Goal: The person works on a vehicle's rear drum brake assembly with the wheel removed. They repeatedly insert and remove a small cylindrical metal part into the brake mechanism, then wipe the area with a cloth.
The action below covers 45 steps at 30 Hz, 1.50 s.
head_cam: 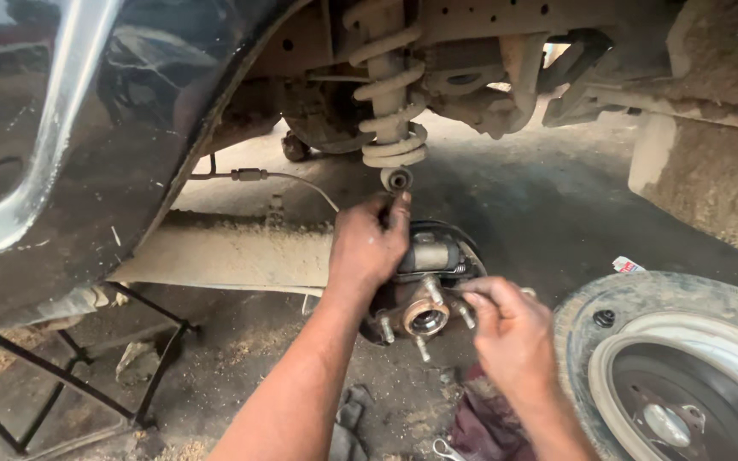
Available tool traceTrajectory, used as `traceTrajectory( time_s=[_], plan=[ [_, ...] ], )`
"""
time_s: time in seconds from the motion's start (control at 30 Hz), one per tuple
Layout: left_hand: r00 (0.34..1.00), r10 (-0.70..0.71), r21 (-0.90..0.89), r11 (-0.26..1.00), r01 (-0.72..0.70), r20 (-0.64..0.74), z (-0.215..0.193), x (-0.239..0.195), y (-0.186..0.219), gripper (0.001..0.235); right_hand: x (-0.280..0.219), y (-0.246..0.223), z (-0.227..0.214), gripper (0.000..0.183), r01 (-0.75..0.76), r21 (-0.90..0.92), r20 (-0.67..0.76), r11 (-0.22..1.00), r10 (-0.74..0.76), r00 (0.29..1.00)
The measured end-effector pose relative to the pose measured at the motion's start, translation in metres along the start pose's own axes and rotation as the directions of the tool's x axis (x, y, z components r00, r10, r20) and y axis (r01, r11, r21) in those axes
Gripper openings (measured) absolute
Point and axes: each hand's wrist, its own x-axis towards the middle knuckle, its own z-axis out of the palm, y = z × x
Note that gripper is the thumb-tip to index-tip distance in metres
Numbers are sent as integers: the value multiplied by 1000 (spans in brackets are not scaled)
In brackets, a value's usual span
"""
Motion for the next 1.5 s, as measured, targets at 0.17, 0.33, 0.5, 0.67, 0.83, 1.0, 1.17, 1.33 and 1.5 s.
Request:
traceTrajectory(
  time_s=[0.17,0.33,0.5,0.67,0.83,1.0,1.17,1.33,1.5],
  plan=[
    [996,64,26,998,-63,-68,6,-2,0,39,4,3,13,10,101,-227,-64,969,-118,991],
    [991,98,-42,994,-102,-90,10,0,-10,38,-5,8,5,9,112,-262,-59,959,-132,990],
    [994,51,1,999,-51,-94,10,0,-12,38,0,6,19,10,189,-295,-91,937,-225,970],
    [996,20,-52,998,-25,-88,6,0,-8,40,-4,9,-12,10,-240,-124,-68,963,233,970],
    [991,67,-33,997,-71,-120,4,-2,-8,41,6,28,-58,27,-418,322,86,849,413,906],
    [995,19,-21,1000,-21,-101,5,-1,-10,42,-11,34,-38,35,-279,136,168,950,256,952],
    [994,46,-30,998,-49,-104,4,-1,-7,41,-15,7,2,19,52,-105,-20,993,-54,998],
    [995,88,7,996,-88,-47,-1,-9,-1,38,-17,-7,12,14,81,-270,-95,959,-110,989],
    [737,644,151,723,-674,207,-20,-53,-13,44,-16,-3,7,15,-60,-349,-106,935,24,994]
  ],
)
